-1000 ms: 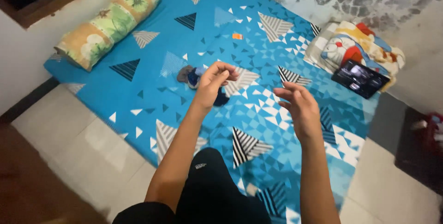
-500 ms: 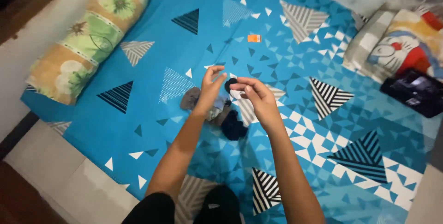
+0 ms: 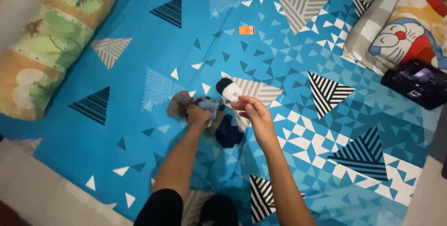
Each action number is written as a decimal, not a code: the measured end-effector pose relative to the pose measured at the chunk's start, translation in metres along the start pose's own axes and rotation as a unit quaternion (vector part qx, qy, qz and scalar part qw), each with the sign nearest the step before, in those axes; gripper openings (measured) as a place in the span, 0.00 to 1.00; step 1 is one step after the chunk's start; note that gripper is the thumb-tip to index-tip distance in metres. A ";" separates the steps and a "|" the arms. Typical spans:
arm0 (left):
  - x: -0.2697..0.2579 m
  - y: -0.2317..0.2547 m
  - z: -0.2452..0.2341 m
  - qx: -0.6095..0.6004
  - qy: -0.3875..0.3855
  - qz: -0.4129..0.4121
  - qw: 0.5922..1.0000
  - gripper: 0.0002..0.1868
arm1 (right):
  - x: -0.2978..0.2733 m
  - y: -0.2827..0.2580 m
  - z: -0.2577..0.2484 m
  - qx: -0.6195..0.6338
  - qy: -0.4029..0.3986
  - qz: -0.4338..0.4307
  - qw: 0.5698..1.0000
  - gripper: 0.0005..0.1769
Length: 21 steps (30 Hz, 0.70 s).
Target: The person sits on a bed and folds several pieces of clothing, including a light blue shirt, a dark blue shirt, a grey shirt, and a black t-shirt. They place the folded items into a wooden dresser drawer.
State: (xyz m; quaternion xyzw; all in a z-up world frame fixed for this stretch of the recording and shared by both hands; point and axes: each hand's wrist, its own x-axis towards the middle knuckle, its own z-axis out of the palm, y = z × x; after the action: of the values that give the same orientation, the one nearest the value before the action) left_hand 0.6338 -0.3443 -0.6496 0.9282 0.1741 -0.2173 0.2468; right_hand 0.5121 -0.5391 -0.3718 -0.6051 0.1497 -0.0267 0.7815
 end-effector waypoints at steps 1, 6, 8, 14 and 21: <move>-0.005 -0.001 -0.005 0.001 0.000 -0.005 1.000 0.46 | -0.008 0.012 -0.008 0.001 -0.003 0.005 1.000 0.20; -0.045 0.049 -0.058 -0.324 -0.085 0.082 0.939 0.24 | -0.023 0.041 -0.040 0.055 0.020 0.010 0.998 0.20; -0.070 0.061 -0.048 -0.452 -0.157 0.152 0.865 0.27 | -0.032 0.048 -0.050 0.057 0.036 0.021 0.997 0.21; -0.217 0.125 -0.028 -0.399 -0.270 0.417 0.771 0.41 | -0.079 0.052 -0.121 0.032 0.081 -0.013 0.996 0.35; -0.319 0.172 0.045 -0.546 -0.422 0.202 0.695 0.24 | -0.149 0.046 -0.250 0.089 0.145 -0.105 0.980 0.25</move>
State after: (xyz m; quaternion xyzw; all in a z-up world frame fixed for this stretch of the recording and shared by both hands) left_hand 0.4240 -0.5777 -0.4634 0.4534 -0.0518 -0.3978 0.7959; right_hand 0.2972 -0.7282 -0.4415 -0.5348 0.1945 -0.2091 0.7953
